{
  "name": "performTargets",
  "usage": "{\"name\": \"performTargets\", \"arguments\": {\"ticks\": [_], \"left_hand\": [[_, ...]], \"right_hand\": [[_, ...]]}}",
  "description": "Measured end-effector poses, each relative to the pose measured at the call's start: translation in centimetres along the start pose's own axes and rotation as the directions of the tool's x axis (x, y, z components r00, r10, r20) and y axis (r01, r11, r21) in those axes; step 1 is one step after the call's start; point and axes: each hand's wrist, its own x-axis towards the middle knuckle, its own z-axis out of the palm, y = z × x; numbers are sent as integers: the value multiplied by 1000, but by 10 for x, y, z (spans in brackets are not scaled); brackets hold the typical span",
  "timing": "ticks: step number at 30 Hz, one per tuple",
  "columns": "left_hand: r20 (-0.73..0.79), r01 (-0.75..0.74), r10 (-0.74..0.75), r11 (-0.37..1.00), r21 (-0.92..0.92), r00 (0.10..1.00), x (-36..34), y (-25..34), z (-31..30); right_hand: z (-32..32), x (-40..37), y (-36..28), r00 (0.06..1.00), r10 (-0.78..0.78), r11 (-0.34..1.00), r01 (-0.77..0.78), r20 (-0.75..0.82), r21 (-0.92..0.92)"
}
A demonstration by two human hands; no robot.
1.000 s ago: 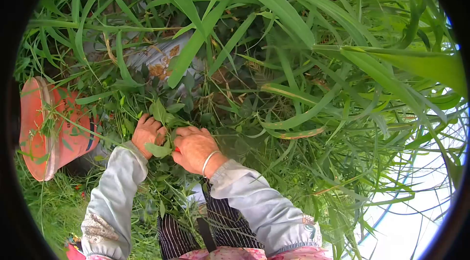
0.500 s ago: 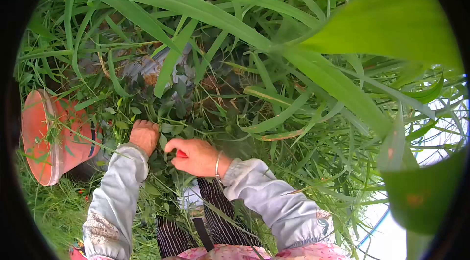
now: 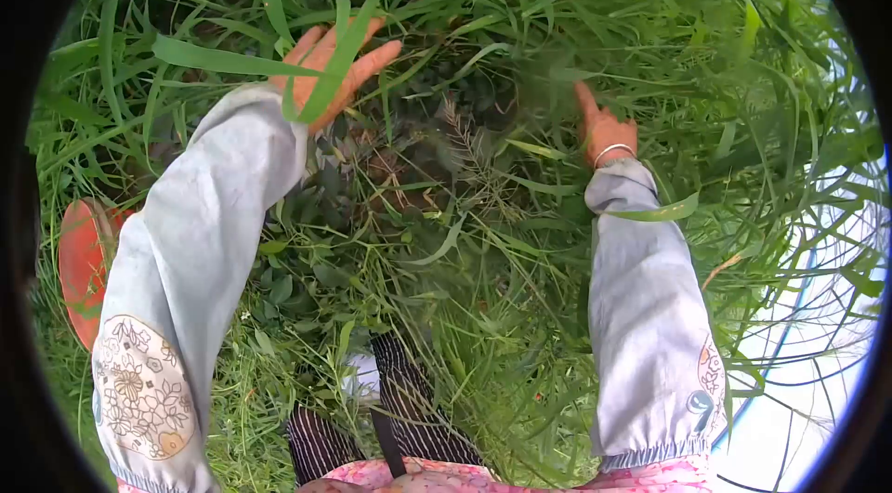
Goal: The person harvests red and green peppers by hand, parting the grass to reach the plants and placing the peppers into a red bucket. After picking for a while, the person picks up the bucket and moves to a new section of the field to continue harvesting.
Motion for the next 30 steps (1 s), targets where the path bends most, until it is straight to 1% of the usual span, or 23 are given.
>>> {"name": "performTargets", "arguments": {"ticks": [1, 2, 4, 5, 7, 8, 9, 10, 11, 12, 14, 15, 17, 18, 19, 21, 22, 23, 26, 28, 29, 30], "left_hand": [[71, 88, -94, 992, 88, 993, 14, -15, 8], [123, 164, -189, 969, 184, 974, 23, -30, 17], [256, 286, -398, 879, 382, 881, 19, -69, 24], [292, 287, -411, 877, 387, 863, 13, -87, 29], [367, 301, -437, 878, 372, 821, -8, -126, 43], [392, 313, -442, 882, 351, 807, -19, -142, 50], [395, 357, -483, 866, 351, 782, -35, -162, 69], [384, 398, -517, 848, 349, 765, -41, -168, 82], [484, 468, -587, 810, 354, 649, -44, -165, 70], [565, 535, -640, 760, 369, 521, -49, -160, 56], [487, 456, -564, 826, 332, 667, -76, -167, 72], [446, 415, -522, 852, 321, 727, -90, -170, 78], [467, 425, -539, 842, 334, 701, -91, -154, 60], [472, 431, -544, 838, 334, 694, -89, -145, 52], [424, 375, -524, 842, 387, 739, -90, -138, 51], [322, 338, -476, 852, 401, 818, -91, -134, 55], [273, 318, -447, 856, 408, 852, -92, -132, 59], [201, 279, -377, 877, 390, 904, -95, -136, 66], [264, 257, -335, 922, 291, 904, -92, -126, 51], [181, 282, -289, 957, 67, 940, -101, -111, 38], [122, 278, -272, 960, -40, 955, -107, -108, 29], [44, 239, -237, 970, -53, 970, -114, -107, 29]], "right_hand": [[-16, -18, -5, 968, 190, 956, -144, 165, -256], [-8, -29, 7, 947, 240, 955, -190, 214, -230], [28, -25, 38, 906, 264, 958, -206, 331, -199], [52, -28, 56, 890, 272, 958, -217, 366, -186], [92, -32, 82, 913, 228, 971, -190, 338, -142], [93, -37, 79, 886, 256, 966, -224, 386, -127], [88, -41, 73, 858, 286, 958, -261, 427, -116], [88, -51, 76, 829, 322, 945, -310, 457, -103], [103, -55, 86, 852, 270, 951, -310, 448, 16], [113, -59, 91, 874, 265, 949, -310, 408, 47], [119, -64, 91, 912, 256, 948, -302, 319, 103], [112, -61, 85, 886, 273, 939, -330, 375, 96], [93, -56, 69, 825, 304, 918, -386, 476, 84], [92, -56, 68, 865, 286, 933, -349, 411, 86], [96, -60, 68, 898, 270, 946, -314, 348, 77], [97, -64, 68, 940, 243, 966, -256, 241, 25], [96, -65, 67, 962, 206, 972, -223, 180, 78], [93, -67, 67, 979, 170, 974, -185, 115, 129], [72, -80, 57, 990, 122, 950, -95, -72, 298], [57, -89, 41, 962, 130, 905, -16, -240, 426], [44, -93, 32, 972, 202, 867, -121, -120, 484], [46, -96, 27, 902, 60, 920, 116, -427, 374]]}}
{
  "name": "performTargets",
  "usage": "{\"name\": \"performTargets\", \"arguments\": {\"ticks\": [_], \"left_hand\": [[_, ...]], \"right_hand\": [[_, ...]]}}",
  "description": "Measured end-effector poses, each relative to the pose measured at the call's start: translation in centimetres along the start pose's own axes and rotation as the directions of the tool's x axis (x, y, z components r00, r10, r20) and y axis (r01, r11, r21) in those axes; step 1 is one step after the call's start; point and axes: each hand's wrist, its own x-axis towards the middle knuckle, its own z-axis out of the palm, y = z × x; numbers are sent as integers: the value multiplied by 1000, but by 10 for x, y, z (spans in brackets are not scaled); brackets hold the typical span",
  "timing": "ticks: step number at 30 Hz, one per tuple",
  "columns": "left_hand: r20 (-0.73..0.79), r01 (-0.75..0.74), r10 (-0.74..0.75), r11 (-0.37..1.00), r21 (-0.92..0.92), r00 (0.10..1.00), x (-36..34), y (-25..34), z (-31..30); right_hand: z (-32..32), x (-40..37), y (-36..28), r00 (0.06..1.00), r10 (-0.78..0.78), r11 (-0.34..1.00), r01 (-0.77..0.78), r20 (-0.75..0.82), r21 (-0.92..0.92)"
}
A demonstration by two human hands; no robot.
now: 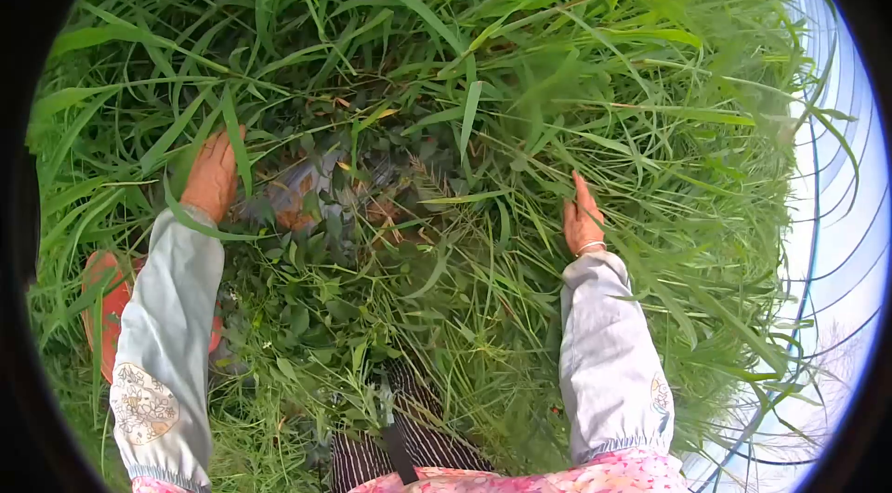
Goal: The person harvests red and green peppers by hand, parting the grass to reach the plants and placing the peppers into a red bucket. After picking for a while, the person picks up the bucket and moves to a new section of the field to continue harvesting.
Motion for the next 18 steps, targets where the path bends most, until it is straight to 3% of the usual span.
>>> {"name": "performTargets", "arguments": {"ticks": [2, 5, 6, 8, 12, 15, 18], "left_hand": [[-171, -56, 55, 998, -6, 984, -20, -8, 12], [-169, -115, 116, 993, 16, 979, -36, 13, -18], [-149, -137, 142, 990, 44, 979, -41, 20, -24], [-115, -182, 194, 978, 106, 974, -49, 34, -31], [-13, -235, 235, 972, 10, 972, -70, 48, -21], [60, -183, 186, 981, -61, 981, -88, 46, -9], [162, -95, 109, 992, -88, 981, -96, 45, 0]], "right_hand": [[-17, 7, -40, 996, 85, 976, -76, -34, 206], [-31, 1, -72, 997, -26, 992, 36, -78, 125], [-37, -3, -86, 1000, -25, 993, 27, -16, 111], [-29, -8, -100, 983, -180, 982, 181, -18, 50], [-9, -3, -152, 940, -307, 943, 279, 149, 184], [23, 20, -180, 903, -363, 925, 320, 229, 204], [52, 65, -205, 893, -420, 897, 383, 160, 220]]}}
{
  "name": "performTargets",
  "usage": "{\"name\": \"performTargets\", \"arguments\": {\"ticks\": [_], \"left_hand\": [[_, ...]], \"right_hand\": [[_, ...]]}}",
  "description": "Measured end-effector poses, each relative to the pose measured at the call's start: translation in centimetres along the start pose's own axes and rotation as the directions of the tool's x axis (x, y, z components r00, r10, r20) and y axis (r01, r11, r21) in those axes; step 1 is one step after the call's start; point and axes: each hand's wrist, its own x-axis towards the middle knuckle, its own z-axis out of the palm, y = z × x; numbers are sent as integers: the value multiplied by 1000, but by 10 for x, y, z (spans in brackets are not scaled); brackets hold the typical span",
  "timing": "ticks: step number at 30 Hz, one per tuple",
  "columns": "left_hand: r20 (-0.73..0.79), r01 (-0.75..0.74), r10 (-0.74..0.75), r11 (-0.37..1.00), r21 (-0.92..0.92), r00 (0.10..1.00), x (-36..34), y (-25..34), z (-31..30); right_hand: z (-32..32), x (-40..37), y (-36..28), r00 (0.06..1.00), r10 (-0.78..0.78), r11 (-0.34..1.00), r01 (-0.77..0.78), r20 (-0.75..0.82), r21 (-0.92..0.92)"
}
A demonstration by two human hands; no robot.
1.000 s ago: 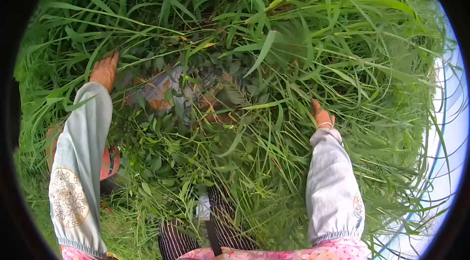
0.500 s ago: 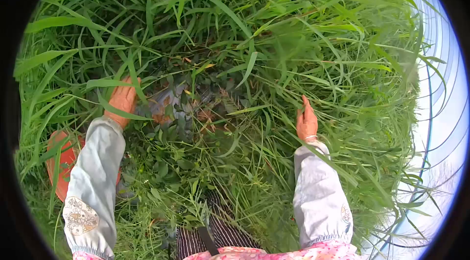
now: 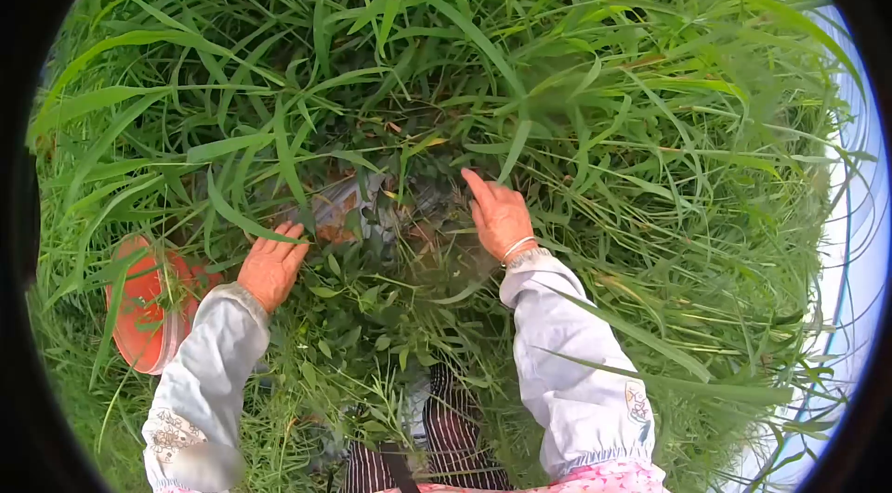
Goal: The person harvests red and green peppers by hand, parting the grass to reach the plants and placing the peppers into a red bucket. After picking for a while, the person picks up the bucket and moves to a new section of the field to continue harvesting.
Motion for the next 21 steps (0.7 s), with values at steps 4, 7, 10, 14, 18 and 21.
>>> {"name": "performTargets", "arguments": {"ticks": [4, 7, 10, 14, 18, 21], "left_hand": [[-51, 22, -28, 994, -109, 998, 1, 18, 24], [-136, -33, 1, 972, -232, 991, 30, 49, 44], [-240, -158, 81, 934, -319, 967, 80, 74, 49], [-294, -238, 119, 879, -412, 948, 147, 97, 50], [-286, -243, 108, 834, -495, 952, 228, 125, 50], [-195, -115, 30, 888, -445, 980, 284, 138, 68]], "right_hand": [[8, 87, 15, 990, -134, 990, 132, -34, -41], [11, 109, 51, 987, -151, 975, 157, 46, -155], [-8, 121, 104, 989, 95, 984, -76, 110, -159], [-31, 120, 171, 986, 159, 962, -142, 54, -231], [-31, 114, 196, 962, 272, 958, -272, -7, -86], [-29, 114, 200, 961, 273, 962, -273, -48, 18]]}}
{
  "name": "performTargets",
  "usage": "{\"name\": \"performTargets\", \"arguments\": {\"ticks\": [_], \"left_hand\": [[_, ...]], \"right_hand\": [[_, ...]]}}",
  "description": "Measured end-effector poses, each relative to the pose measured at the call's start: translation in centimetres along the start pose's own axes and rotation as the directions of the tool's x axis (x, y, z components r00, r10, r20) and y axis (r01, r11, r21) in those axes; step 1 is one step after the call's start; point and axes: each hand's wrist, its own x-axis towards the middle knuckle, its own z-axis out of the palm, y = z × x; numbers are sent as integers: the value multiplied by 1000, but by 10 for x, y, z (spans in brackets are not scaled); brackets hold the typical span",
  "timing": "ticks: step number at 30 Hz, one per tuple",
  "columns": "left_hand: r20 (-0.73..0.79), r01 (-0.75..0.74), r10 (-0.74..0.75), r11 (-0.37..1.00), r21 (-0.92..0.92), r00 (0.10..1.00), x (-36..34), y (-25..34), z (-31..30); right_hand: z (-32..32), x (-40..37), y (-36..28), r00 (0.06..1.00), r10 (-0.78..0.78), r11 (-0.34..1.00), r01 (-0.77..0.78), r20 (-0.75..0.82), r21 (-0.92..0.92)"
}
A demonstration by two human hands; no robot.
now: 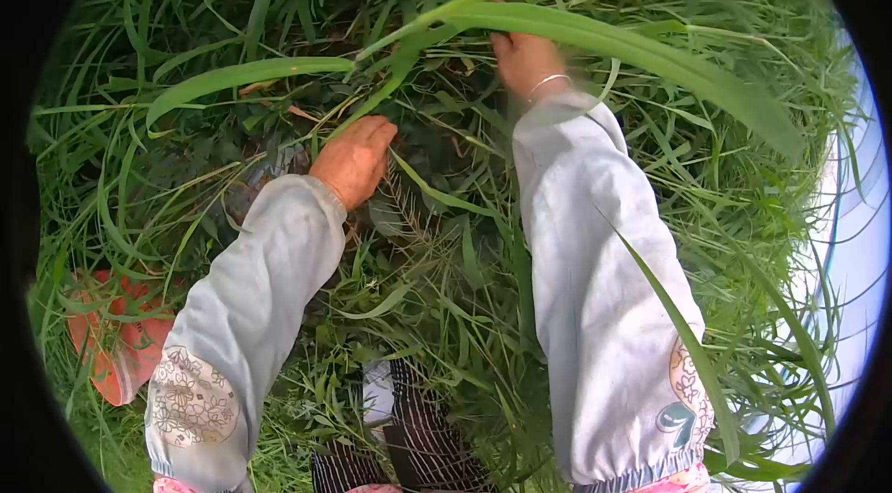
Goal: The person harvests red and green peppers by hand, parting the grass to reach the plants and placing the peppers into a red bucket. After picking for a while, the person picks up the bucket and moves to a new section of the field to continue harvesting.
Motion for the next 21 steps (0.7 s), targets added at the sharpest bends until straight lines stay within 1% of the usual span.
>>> {"name": "performTargets", "arguments": {"ticks": [1, 3, 4, 5, 7, 8, 10, 11, 13, 14, 16, 17, 18, 20, 21], "left_hand": [[8, 45, -46, 997, 61, 999, 13, -4, 9], [61, 49, -58, 989, 142, 996, 31, -17, 24], [91, 49, -67, 980, 191, 994, 37, -18, 27], [127, 40, -74, 967, 251, 989, 42, -18, 28], [203, 10, -91, 930, 367, 975, 54, -5, 18], [139, 29, -98, 901, 433, 985, 60, -4, 22], [12, 80, -104, 830, 552, 995, 74, -8, 32], [58, 91, -144, 838, 538, 988, 76, -12, 37], [140, 120, -219, 853, 507, 966, 85, -23, 48], [-106, 154, -113, 779, 607, 988, 87, -46, 78], [-152, 179, -106, 747, 640, 983, 90, -49, 79], [-61, 148, -140, 772, 618, 988, 90, -48, 75], [85, 111, -193, 814, 570, 977, 93, -38, 61], [341, 83, -274, 873, 481, 899, 99, -21, 36], [441, 86, -302, 891, 446, 845, 100, -16, 28]], "right_hand": [[1, 1, 3, 1000, -23, 994, 23, 1, 108], [-2, 4, 9, 998, -68, 947, 68, -12, 315], [-8, 1, 7, 988, -155, 928, 150, -13, 341], [-15, -4, 2, 997, -71, 880, 49, 28, 473], [-25, -21, -16, 986, 84, 705, -159, 142, 691], [-24, -24, -13, 991, 75, 743, -128, 108, 657], [-34, -39, -26, 970, 118, 677, -237, 214, 696], [-35, -52, -32, 953, 134, 636, -292, 270, 714], [-32, -84, -39, 934, 147, 524, -352, 324, 775], [-28, -96, -40, 926, 149, 458, -377, 348, 805], [-17, -112, -37, 922, 75, 491, -365, 379, 791], [-12, -117, -34, 917, 32, 516, -356, 398, 779], [-8, -118, -30, 915, 56, 531, -367, 400, 764], [0, -116, -25, 907, 105, 549, -395, 408, 736], [5, -113, -23, 927, 91, 586, -344, 363, 733]]}}
